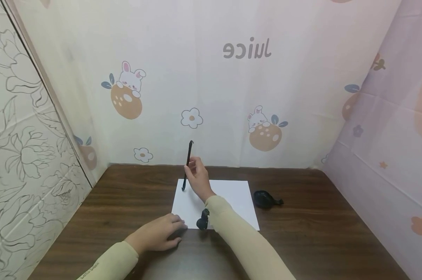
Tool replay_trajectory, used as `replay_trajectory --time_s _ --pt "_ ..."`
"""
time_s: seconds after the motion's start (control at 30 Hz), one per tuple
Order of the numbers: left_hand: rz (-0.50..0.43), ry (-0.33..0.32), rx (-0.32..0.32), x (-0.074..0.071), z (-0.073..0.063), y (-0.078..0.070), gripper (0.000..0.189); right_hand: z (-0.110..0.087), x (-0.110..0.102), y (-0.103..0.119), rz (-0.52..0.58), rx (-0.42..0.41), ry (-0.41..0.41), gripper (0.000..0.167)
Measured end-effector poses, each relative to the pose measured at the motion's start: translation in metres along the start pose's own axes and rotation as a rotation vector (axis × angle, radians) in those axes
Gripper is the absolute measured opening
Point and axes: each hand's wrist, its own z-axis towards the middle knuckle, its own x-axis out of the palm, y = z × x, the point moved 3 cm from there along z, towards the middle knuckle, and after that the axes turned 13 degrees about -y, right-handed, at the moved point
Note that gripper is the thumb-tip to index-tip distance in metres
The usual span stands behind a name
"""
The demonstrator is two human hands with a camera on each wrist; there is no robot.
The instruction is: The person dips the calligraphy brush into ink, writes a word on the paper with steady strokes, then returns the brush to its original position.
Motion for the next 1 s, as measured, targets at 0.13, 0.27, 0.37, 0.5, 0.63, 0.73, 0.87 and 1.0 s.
replay_trajectory --time_s 0.13,0.27,0.37,0.5,0.63,0.73,0.87,1.0 --pt "0.000 0.013 -0.010 0.0001 -0.0002 -0.0002 0.032 -0.0011 -0.0006 -0.0002 -0.001 0.005 0.001 0.027" --pt "0.003 0.031 -0.029 -0.0001 0.0001 -0.0004 0.031 -0.0017 -0.0009 -0.0002 0.007 0.016 0.003 0.026" --pt "0.005 0.040 -0.039 -0.0005 0.0005 -0.0008 0.031 -0.0020 -0.0003 -0.0002 0.004 0.020 0.006 0.026" --pt "0.007 0.033 -0.028 -0.0006 0.0004 -0.0012 0.031 -0.0020 0.0004 -0.0002 -0.001 0.016 0.005 0.026" --pt "0.008 0.009 -0.008 -0.0008 0.0000 -0.0005 0.031 -0.0014 0.0013 -0.0002 0.009 0.000 0.002 0.026" --pt "0.009 0.007 -0.008 0.0001 -0.0002 0.0007 0.031 -0.0016 0.0013 0.0008 0.015 -0.007 0.001 0.026" --pt "0.009 0.015 -0.012 0.0016 -0.0007 0.0016 0.032 -0.0024 0.0010 0.0014 0.014 0.000 0.000 0.025" --pt "0.008 0.018 -0.011 0.0019 -0.0010 0.0018 0.031 -0.0034 0.0012 0.0011 0.016 0.009 0.008 0.027"
